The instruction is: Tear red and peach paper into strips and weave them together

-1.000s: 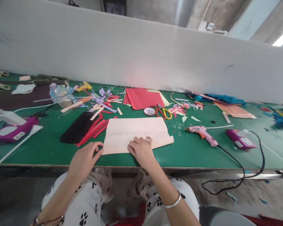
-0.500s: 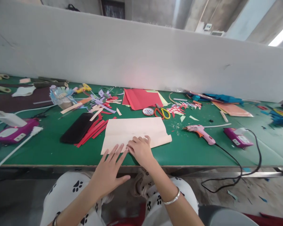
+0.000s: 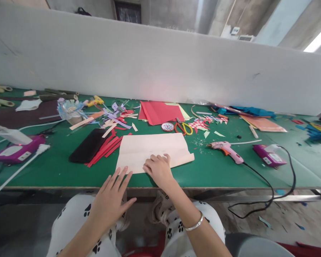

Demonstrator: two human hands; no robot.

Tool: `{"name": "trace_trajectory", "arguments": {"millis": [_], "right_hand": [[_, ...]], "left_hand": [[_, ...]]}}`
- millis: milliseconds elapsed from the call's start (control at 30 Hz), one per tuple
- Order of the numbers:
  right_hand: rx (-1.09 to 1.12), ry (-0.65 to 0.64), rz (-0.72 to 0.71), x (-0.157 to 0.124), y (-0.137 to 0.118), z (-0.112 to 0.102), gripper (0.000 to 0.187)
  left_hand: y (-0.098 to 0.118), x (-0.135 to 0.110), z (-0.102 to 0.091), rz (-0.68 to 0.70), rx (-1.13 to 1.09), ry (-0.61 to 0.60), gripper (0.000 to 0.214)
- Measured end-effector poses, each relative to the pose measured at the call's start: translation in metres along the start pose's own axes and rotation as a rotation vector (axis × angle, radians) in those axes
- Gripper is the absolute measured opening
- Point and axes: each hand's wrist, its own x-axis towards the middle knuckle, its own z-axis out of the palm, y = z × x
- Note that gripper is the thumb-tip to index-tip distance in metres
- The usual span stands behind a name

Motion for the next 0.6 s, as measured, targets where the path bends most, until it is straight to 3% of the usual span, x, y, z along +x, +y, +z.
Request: {"name": "trace_trajectory", "arguments": {"millis": [167,333,500,600], "right_hand": [[0.004,0.011,0.005,0.000,0.000,0.002,0.018],[-0.009,0.010,-0.004,0.000,-0.001,0.001,0.018],[-0.014,0.003,-0.011,0.001,-0.001,0.000,0.018],[0.001,0.006,-0.015,0.000,0.000,0.000,0.018]], "left_hand": [[-0.004,-0.015,-0.002,-0.076,0.060,0.059,0.067],[0.000,-0.007,-0.011,-0.097,0.082,0.104,0.065],[0.022,0.015,-0.008,0.099,-0.002,0.096,0.059],[0.032,0.020,-0.002,0.081,-0.030,0.061,0.057]]}}
